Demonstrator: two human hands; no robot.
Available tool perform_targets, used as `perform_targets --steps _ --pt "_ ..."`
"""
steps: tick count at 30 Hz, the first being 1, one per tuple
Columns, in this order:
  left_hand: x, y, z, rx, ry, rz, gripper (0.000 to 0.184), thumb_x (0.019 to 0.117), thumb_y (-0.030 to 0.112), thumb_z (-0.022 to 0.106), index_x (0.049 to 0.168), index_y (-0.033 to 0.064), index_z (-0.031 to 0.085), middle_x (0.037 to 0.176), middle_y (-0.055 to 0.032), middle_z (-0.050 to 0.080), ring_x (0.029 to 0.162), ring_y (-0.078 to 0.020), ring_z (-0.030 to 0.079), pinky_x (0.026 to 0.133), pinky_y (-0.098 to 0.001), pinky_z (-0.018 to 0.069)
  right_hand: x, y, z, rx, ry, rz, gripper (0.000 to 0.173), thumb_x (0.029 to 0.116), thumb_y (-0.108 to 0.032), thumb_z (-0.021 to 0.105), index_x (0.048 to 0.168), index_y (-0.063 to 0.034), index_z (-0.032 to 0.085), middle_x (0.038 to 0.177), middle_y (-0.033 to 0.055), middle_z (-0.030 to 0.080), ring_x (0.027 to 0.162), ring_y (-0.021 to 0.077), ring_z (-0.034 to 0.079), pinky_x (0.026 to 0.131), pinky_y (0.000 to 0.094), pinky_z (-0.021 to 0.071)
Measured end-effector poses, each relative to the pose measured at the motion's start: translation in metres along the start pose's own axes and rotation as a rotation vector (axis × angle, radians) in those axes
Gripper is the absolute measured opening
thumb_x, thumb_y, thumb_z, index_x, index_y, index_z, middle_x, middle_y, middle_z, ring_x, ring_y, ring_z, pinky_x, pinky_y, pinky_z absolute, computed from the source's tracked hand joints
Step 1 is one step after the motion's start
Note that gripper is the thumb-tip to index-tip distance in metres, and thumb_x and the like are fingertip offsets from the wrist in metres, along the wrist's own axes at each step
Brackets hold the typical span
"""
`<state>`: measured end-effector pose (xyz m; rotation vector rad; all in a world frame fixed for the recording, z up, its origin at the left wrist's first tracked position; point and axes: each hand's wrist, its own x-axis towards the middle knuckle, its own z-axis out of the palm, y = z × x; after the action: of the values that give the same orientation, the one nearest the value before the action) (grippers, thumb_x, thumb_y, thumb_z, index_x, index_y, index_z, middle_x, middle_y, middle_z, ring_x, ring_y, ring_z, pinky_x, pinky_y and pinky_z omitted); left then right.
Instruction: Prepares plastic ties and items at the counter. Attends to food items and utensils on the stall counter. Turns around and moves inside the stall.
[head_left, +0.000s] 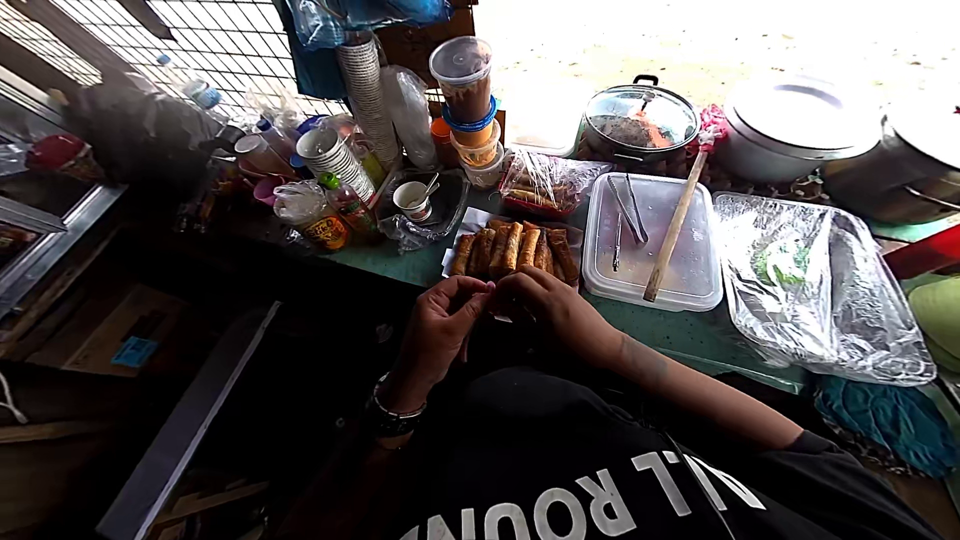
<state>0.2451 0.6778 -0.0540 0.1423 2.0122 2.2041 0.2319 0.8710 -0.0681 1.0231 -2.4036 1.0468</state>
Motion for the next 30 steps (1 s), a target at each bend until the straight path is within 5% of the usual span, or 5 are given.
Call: perform_targets --steps 7,13,17,23,30 --pt "-0.002 -0.009 0.015 -0.177 0.055 -0.015 0.010 0.0979 -0.004 0.059 0.101 0.0019 0.066 0.085 -0.0046 0.071 0.074 -0.0088 0.069 0.071 -0.0236 0.0594 -0.004 0.012 0.009 -0.332 0.163 -0.276 0.015 0.0996 -0.009 0.056 0.096 -0.0052 0.069 0.089 0.0098 0.069 0.085 0.0245 0.067 0.077 0.0356 0.0537" --pt "-0.002 -0.033 0.021 0.117 0.106 0.289 0.006 0.0977 0.002 0.061 0.102 0.0039 0.065 0.084 0.0045 0.069 0.070 -0.0021 0.064 0.065 -0.0190 0.0552 0.003 0.006 0.003 0.159 0.029 0.089 0.012 0.0956 -0.007 0.056 0.088 -0.0014 0.064 0.078 0.0075 0.061 0.072 0.0142 0.061 0.067 0.0279 0.0533" --pt "-0.005 -0.026 0.031 -0.194 0.201 0.031 0.007 0.1013 0.001 0.056 0.103 0.0004 0.064 0.085 -0.0037 0.070 0.070 -0.0068 0.067 0.064 -0.0204 0.0571 0.011 0.007 -0.012 0.655 -0.197 0.576 0.023 0.1080 -0.016 0.049 0.098 -0.0009 0.064 0.076 0.0001 0.059 0.068 0.0028 0.057 0.067 0.0201 0.0496" --pt "-0.001 -0.012 0.038 -0.479 0.288 -0.153 0.013 0.1048 0.001 0.050 0.105 0.0027 0.063 0.093 -0.0075 0.071 0.075 -0.0096 0.070 0.069 -0.0226 0.0599 -0.008 0.005 0.017 0.484 0.141 0.290 0.014 0.0963 -0.011 0.066 0.100 0.0021 0.066 0.085 0.0054 0.069 0.076 0.0025 0.065 0.073 0.0193 0.0564" --pt "0.000 -0.013 0.021 -0.162 0.093 -0.126 0.012 0.0963 -0.006 0.060 0.106 0.0010 0.064 0.090 -0.0043 0.072 0.082 -0.0097 0.069 0.078 -0.0247 0.0588 -0.009 0.005 0.006 0.519 0.058 0.467 0.013 0.1002 -0.014 0.062 0.101 -0.0020 0.066 0.080 0.0001 0.066 0.069 -0.0011 0.060 0.067 0.0163 0.0510"
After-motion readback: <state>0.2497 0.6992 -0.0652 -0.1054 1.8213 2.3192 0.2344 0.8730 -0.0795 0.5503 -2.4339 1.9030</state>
